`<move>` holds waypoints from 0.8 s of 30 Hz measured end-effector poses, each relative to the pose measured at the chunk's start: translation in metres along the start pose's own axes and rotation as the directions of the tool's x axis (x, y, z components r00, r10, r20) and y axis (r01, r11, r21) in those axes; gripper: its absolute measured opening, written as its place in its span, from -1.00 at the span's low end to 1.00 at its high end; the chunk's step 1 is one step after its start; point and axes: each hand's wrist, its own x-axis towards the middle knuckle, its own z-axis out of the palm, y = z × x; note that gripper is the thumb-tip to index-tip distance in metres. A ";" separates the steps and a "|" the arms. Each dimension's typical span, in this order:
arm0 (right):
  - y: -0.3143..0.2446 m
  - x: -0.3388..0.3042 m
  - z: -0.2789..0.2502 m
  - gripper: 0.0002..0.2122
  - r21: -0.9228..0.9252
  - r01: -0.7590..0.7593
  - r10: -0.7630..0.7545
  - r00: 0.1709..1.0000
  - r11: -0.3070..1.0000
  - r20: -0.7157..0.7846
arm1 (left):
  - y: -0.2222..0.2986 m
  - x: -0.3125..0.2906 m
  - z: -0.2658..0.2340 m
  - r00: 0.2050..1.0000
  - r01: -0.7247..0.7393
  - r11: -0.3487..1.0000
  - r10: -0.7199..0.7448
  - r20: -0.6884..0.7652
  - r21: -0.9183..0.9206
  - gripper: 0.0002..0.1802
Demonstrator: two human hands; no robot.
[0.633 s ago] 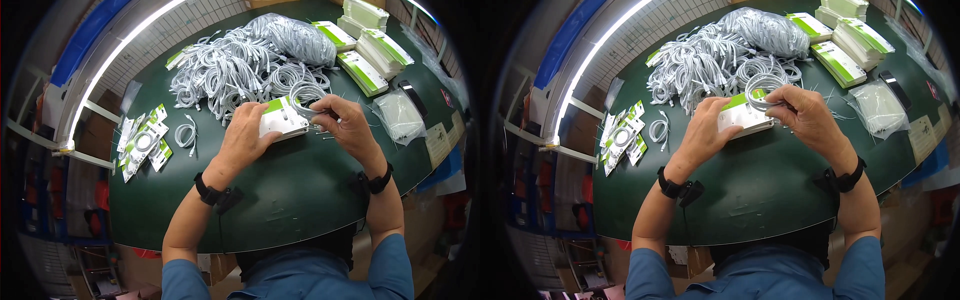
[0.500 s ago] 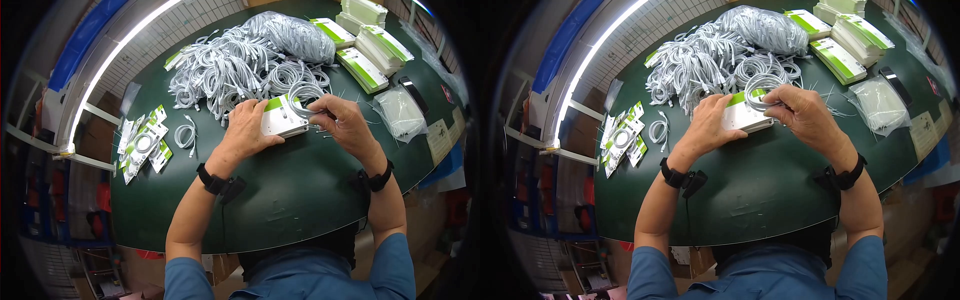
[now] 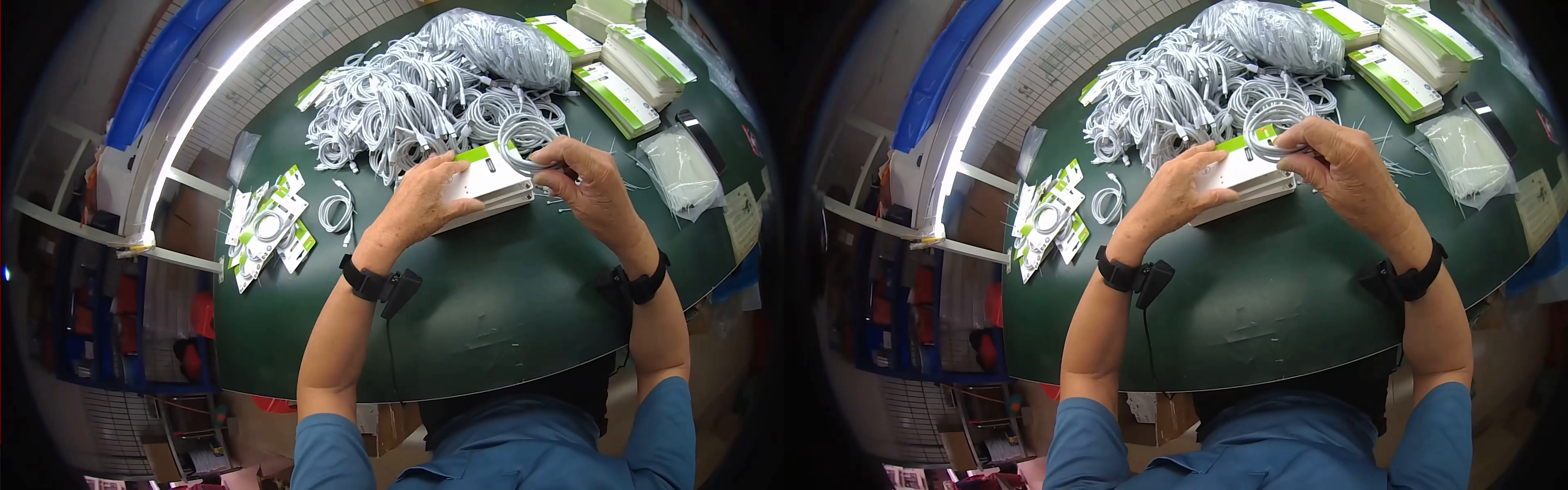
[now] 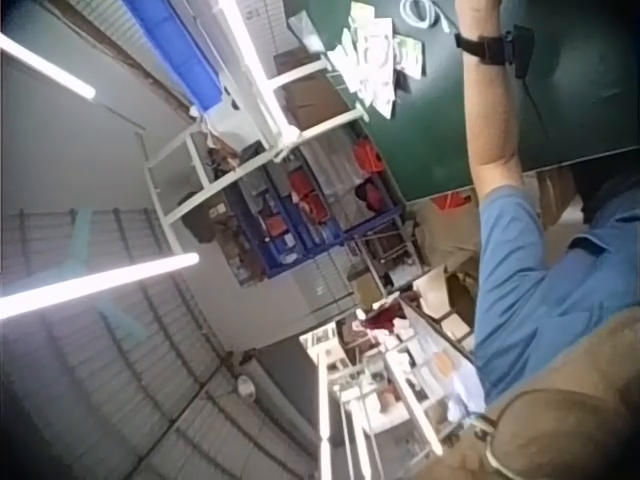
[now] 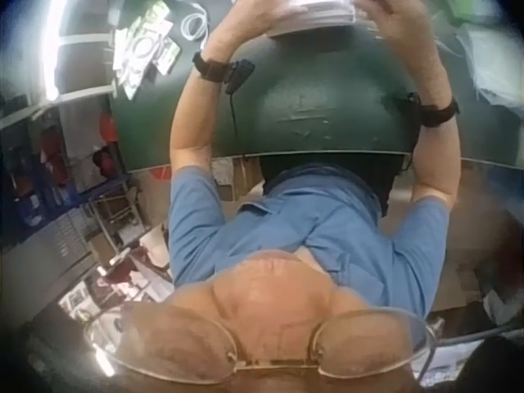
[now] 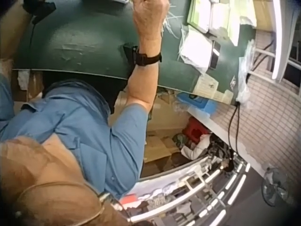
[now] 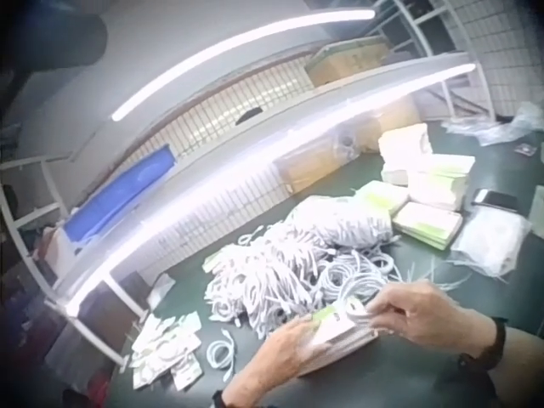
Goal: The person packages a cable by hand by placing it onto a cardboard backing and threading a plastic tie through the holes to secure it. They tighten the tie, turn the package over to inspect it, and then place the finished assembly into a cardboard box.
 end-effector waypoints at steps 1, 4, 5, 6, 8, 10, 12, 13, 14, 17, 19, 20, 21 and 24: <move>0.000 -0.001 -0.001 -0.85 0.016 -0.024 0.024 1.000 1.000 -0.007 | 0.002 0.000 -0.002 1.000 -0.015 1.000 0.014 -0.020 -0.020 -0.33; -0.002 -0.004 0.000 -0.86 0.055 -0.047 0.050 0.998 0.997 -0.047 | 0.012 0.000 -0.010 0.996 -0.043 0.997 0.038 -0.076 -0.063 -0.56; -0.003 -0.005 0.001 -0.86 0.080 -0.050 0.056 0.995 0.996 -0.082 | 0.016 -0.004 -0.013 0.978 -0.100 0.992 0.112 -0.175 0.074 -0.62; -0.004 -0.004 0.002 -0.87 0.101 -0.051 0.062 0.992 0.994 -0.111 | 0.021 -0.009 -0.016 0.945 -0.137 0.968 0.192 -0.266 0.211 -0.67; -0.009 -0.002 0.003 -0.88 0.132 -0.054 0.073 0.987 0.990 -0.143 | 0.033 -0.022 -0.022 0.896 -0.142 0.931 0.265 -0.355 0.336 -0.72; -0.018 -0.003 0.005 -0.90 0.205 -0.068 0.114 0.968 0.976 -0.222 | 0.055 -0.042 -0.029 0.886 -0.142 0.901 0.301 -0.353 0.411 -0.76; -0.027 -0.005 0.012 -0.90 0.187 -0.063 0.095 0.982 0.980 -0.165 | 0.080 -0.065 -0.030 0.885 -0.104 0.891 0.286 -0.368 0.442 -0.78; -0.031 -0.005 0.017 -0.89 0.178 -0.046 0.070 0.988 0.983 -0.135 | 0.093 -0.076 -0.029 0.950 -0.066 0.922 0.175 -0.260 0.381 -0.83; -0.034 -0.006 0.022 -0.88 0.172 -0.026 0.044 0.994 0.985 -0.104 | 0.101 -0.083 -0.025 0.988 -0.016 0.947 0.065 -0.142 0.321 -0.89; -0.041 -0.010 0.050 -0.84 0.001 0.227 -0.226 0.972 0.974 0.055 | 0.101 -0.094 -0.006 0.996 0.026 0.983 -0.010 -0.089 0.182 -0.94; -0.044 -0.015 0.062 -0.82 -0.016 0.230 -0.228 0.969 0.973 0.099 | 0.101 -0.095 0.002 0.991 0.035 0.982 -0.011 -0.133 0.183 -0.94; -0.044 -0.017 0.067 -0.81 -0.046 0.220 -0.213 0.969 0.974 0.127 | 0.100 -0.095 0.005 0.987 0.025 0.984 0.005 -0.162 0.179 -0.94; -0.041 -0.020 0.070 -0.80 -0.083 0.202 -0.187 0.970 0.976 0.158 | 0.098 -0.095 0.009 0.982 0.009 0.986 0.023 -0.187 0.165 -0.93; -0.033 -0.024 0.071 -0.80 -0.072 0.171 -0.161 0.978 0.983 0.130 | 0.094 -0.092 0.012 0.958 -0.004 0.994 0.035 -0.283 0.107 -0.88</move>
